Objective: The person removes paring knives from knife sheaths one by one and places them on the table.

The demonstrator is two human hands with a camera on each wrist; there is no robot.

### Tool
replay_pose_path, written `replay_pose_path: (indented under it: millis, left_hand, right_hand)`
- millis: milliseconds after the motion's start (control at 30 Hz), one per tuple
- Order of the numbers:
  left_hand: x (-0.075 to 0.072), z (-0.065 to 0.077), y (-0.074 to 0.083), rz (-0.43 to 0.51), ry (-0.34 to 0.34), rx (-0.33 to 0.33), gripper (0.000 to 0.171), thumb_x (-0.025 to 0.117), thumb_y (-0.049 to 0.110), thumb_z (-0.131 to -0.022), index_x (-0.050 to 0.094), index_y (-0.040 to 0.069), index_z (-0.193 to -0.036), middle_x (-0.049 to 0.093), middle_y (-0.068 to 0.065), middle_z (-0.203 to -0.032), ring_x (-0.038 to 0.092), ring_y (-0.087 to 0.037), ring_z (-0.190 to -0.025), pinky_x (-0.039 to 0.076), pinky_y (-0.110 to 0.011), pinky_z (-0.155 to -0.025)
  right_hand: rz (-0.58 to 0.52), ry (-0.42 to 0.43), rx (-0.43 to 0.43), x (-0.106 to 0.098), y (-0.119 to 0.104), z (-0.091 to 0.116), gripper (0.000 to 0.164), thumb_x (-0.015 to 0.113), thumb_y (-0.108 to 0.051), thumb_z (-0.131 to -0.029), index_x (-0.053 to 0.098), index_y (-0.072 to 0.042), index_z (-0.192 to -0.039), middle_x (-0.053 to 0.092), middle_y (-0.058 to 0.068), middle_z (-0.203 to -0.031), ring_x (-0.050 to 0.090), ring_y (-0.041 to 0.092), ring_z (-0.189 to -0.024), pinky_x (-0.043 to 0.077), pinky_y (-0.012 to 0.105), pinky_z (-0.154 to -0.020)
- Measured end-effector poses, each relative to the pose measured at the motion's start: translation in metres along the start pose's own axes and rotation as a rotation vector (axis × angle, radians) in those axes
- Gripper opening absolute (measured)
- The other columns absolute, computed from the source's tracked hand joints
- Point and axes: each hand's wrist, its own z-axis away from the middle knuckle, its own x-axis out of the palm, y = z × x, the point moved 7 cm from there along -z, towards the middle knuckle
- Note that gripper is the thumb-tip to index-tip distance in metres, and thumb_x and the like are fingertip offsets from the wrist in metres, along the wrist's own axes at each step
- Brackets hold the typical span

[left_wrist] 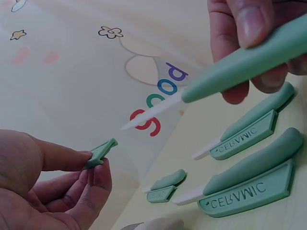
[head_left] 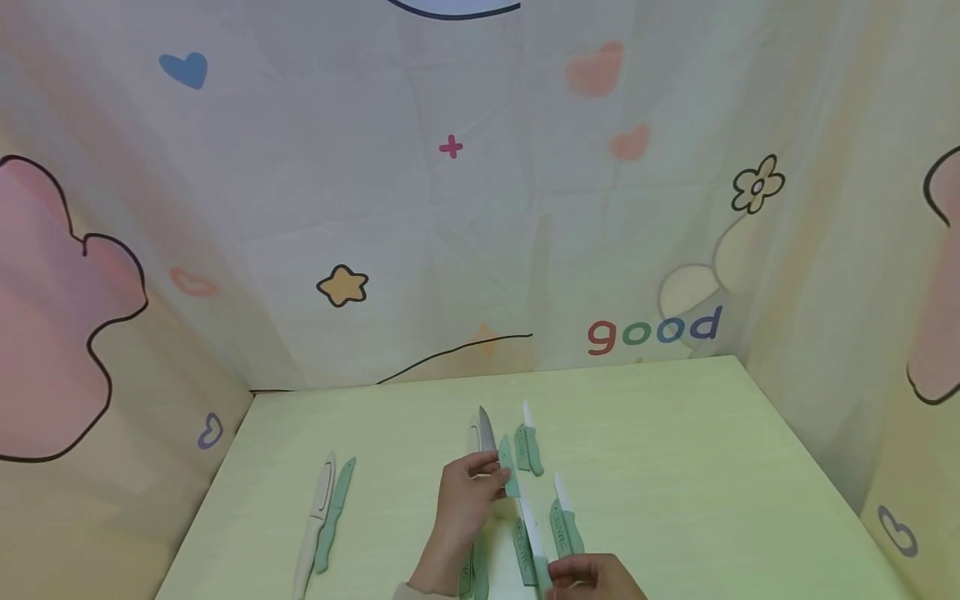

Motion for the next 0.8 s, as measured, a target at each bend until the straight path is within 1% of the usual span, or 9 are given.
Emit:
replay_pose_path:
  millis: [67,167,267,333,433,633,700,800]
  left_hand:
    - [-0.001,0.002,0.002,0.009,0.0,-0.008,0.031,0.069,-0.001,-0.085,0.064,-0.008,-0.115,0.063,-0.018,-0.096,0.065,-0.027,-0.08,0.061,-0.031,-0.068]
    - [0.0,0.007,0.01,0.006,-0.011,-0.024,0.031,0.068,-0.003,-0.085,0.063,-0.01,-0.114,0.062,-0.02,-0.096,0.065,-0.03,-0.082,0.061,-0.033,-0.069]
    - [0.001,0.014,0.021,-0.011,-0.024,-0.034,0.03,0.066,-0.004,-0.085,0.062,-0.012,-0.114,0.062,-0.022,-0.097,0.065,-0.032,-0.081,0.061,-0.036,-0.071]
    - [0.002,0.017,0.024,-0.022,-0.035,-0.037,0.03,0.066,-0.004,-0.085,0.062,-0.012,-0.114,0.063,-0.022,-0.097,0.065,-0.032,-0.081,0.061,-0.037,-0.071]
    - [0.002,0.017,0.017,-0.028,-0.045,-0.034,0.03,0.066,-0.003,-0.085,0.063,-0.011,-0.114,0.064,-0.022,-0.097,0.065,-0.031,-0.078,0.061,-0.037,-0.07]
    - [0.002,0.01,-0.011,-0.04,-0.051,-0.041,0.031,0.071,0.003,-0.084,0.066,-0.003,-0.113,0.066,-0.013,-0.095,0.065,-0.032,-0.077,0.06,-0.03,-0.065]
    - [0.003,0.01,-0.015,-0.045,-0.057,-0.042,0.03,0.072,0.005,-0.083,0.066,-0.003,-0.112,0.067,-0.012,-0.093,0.065,-0.031,-0.078,0.06,-0.03,-0.065]
    - [0.005,0.011,-0.018,-0.031,-0.075,-0.045,0.028,0.072,0.005,-0.083,0.068,-0.003,-0.11,0.067,-0.012,-0.092,0.065,-0.029,-0.079,0.061,-0.03,-0.066]
  right_hand:
    - [-0.01,0.01,0.009,-0.002,0.0,0.001,0.035,0.076,-0.019,-0.081,0.07,0.002,-0.108,0.069,0.003,-0.086,0.062,0.016,-0.076,0.056,0.028,-0.065]
    - [-0.022,0.026,0.011,-0.006,-0.002,0.001,0.036,0.077,-0.021,-0.081,0.069,0.001,-0.109,0.07,0.003,-0.088,0.062,0.017,-0.078,0.057,0.028,-0.066]
    - [-0.05,0.026,-0.022,-0.009,-0.006,0.0,0.038,0.077,-0.021,-0.082,0.068,0.004,-0.11,0.071,0.006,-0.092,0.062,0.018,-0.081,0.057,0.028,-0.067]
    - [-0.067,0.023,-0.055,-0.011,-0.009,-0.001,0.039,0.075,-0.019,-0.083,0.066,0.007,-0.11,0.071,0.007,-0.093,0.062,0.018,-0.081,0.057,0.028,-0.067]
    - [-0.098,0.023,-0.078,-0.012,-0.011,-0.003,0.04,0.074,-0.018,-0.084,0.064,0.008,-0.113,0.07,0.006,-0.093,0.063,0.019,-0.078,0.058,0.028,-0.065]
    - [-0.119,0.065,-0.059,-0.013,-0.014,-0.005,0.045,0.074,-0.022,-0.085,0.062,0.006,-0.118,0.068,0.005,-0.094,0.065,0.024,-0.072,0.06,0.033,-0.064]
    - [-0.12,0.075,-0.073,-0.013,-0.016,-0.006,0.047,0.073,-0.023,-0.086,0.061,0.007,-0.12,0.069,0.005,-0.095,0.065,0.025,-0.072,0.06,0.035,-0.064]
    - [-0.119,0.081,-0.112,-0.013,-0.02,-0.008,0.048,0.072,-0.024,-0.088,0.059,0.007,-0.121,0.068,0.007,-0.095,0.065,0.025,-0.075,0.061,0.036,-0.064]
